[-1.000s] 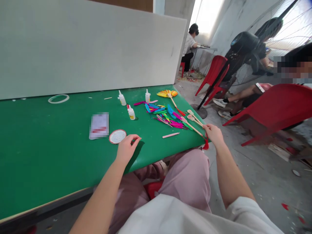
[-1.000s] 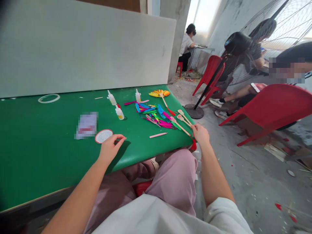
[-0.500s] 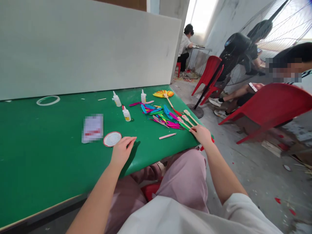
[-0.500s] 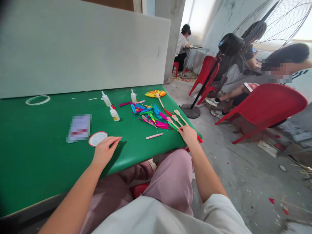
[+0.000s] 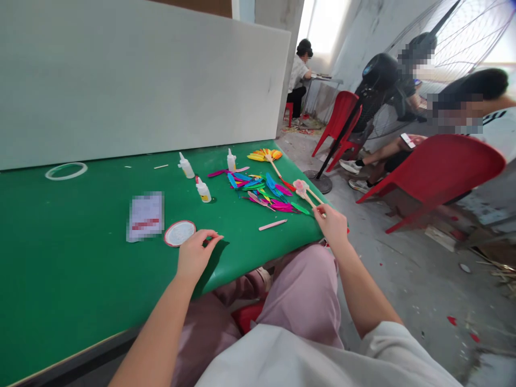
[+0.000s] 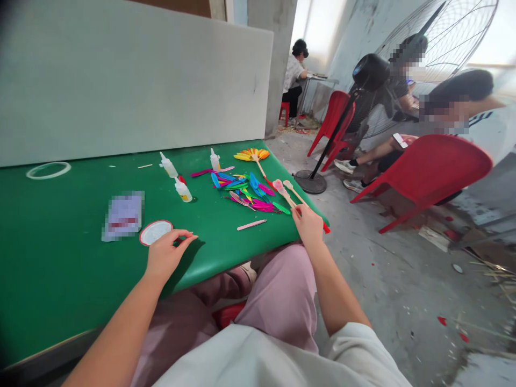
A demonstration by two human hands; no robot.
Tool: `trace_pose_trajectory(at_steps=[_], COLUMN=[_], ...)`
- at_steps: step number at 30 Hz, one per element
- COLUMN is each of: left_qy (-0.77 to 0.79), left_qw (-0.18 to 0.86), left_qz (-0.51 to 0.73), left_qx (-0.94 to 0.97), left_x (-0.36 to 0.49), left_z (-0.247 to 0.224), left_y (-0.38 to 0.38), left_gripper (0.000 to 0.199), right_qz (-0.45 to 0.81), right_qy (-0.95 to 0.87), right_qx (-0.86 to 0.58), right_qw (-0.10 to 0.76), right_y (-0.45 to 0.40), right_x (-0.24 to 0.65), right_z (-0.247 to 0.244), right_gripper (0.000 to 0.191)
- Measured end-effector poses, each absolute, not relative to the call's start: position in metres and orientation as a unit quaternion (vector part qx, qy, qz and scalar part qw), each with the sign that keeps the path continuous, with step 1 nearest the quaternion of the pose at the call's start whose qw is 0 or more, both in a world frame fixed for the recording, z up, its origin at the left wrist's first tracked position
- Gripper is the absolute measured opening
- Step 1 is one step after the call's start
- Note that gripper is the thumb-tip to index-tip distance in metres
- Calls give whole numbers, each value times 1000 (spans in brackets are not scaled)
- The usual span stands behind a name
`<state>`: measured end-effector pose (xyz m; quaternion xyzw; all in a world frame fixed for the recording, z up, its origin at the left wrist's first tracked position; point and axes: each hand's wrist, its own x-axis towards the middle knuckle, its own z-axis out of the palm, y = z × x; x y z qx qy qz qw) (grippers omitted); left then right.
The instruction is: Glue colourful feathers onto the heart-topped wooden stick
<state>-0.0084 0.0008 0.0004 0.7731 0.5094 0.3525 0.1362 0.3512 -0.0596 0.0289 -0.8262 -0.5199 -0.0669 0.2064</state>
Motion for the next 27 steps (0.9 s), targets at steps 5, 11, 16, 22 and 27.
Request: trace_pose_trajectory(at_steps=[5, 11, 16, 22, 27], left_qy=[504, 484, 481, 462, 460], left_qw=[146, 170, 187, 195, 179], left_qz=[347, 318, 317, 331, 344], left_qx=[778, 797, 796, 800, 799], left_x=[-8, -7, -7, -7, -6], left_z=[-1, -2, -6, -6, -2], left_y=[2, 0, 0, 0, 0], left_gripper=[26, 24, 23, 23, 26], right_qz=[-101, -102, -82, -71, -57], right_qy=[-551, -569, -566, -564, -557], right_qx=[-752, -683, -673, -664, -668], right_qw=[348, 446, 469, 486, 491], right_y=[-77, -95, -102, -101, -99], right_x=[325, 288, 272, 267, 268], right_z=[46, 75, 86, 90, 89], right_gripper=[27, 21, 19, 16, 17])
